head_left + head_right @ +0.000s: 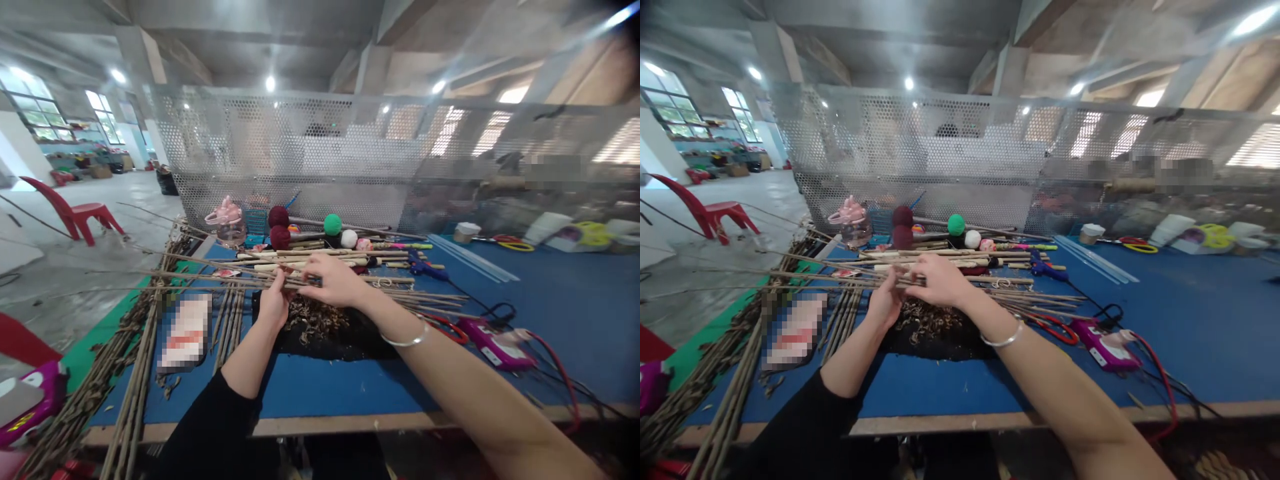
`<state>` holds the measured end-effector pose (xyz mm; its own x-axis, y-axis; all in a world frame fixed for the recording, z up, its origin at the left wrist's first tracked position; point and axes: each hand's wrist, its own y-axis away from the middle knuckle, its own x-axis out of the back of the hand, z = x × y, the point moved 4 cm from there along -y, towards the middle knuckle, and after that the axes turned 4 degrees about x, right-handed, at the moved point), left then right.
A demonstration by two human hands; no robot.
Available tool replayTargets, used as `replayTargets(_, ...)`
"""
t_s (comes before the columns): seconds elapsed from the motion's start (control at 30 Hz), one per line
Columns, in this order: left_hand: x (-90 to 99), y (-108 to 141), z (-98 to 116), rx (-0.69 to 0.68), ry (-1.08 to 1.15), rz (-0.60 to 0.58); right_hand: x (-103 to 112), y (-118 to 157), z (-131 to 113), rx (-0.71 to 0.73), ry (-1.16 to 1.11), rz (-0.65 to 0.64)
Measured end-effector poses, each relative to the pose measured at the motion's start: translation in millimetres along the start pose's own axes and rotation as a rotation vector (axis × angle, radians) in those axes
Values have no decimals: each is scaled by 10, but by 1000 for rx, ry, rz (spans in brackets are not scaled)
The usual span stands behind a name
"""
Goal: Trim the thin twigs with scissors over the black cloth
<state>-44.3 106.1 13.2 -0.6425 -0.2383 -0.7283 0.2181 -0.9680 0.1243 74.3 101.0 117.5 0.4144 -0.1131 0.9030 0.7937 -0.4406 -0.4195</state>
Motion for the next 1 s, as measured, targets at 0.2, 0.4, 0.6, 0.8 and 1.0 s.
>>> replayTargets(0.2,62,-65,-84,-56,0,104,-395,-955,-143,-12,38,116)
replayTargets(0.4,16,-19,-26,-98,-15,65,-638,-1392,-188,-48,42,41)
replayTargets(0.6,-8,-10,-30,-91,-16,28,-639,-1417,-216,-16,-66,49)
replayTargets(0.8,37,-33,-62,-31,-41,74,-480,-1333,-76,-194,-271,234)
replayTargets(1.0,72,-43,6,-39,-93,141,-92,-547,-41,-147,-237,277)
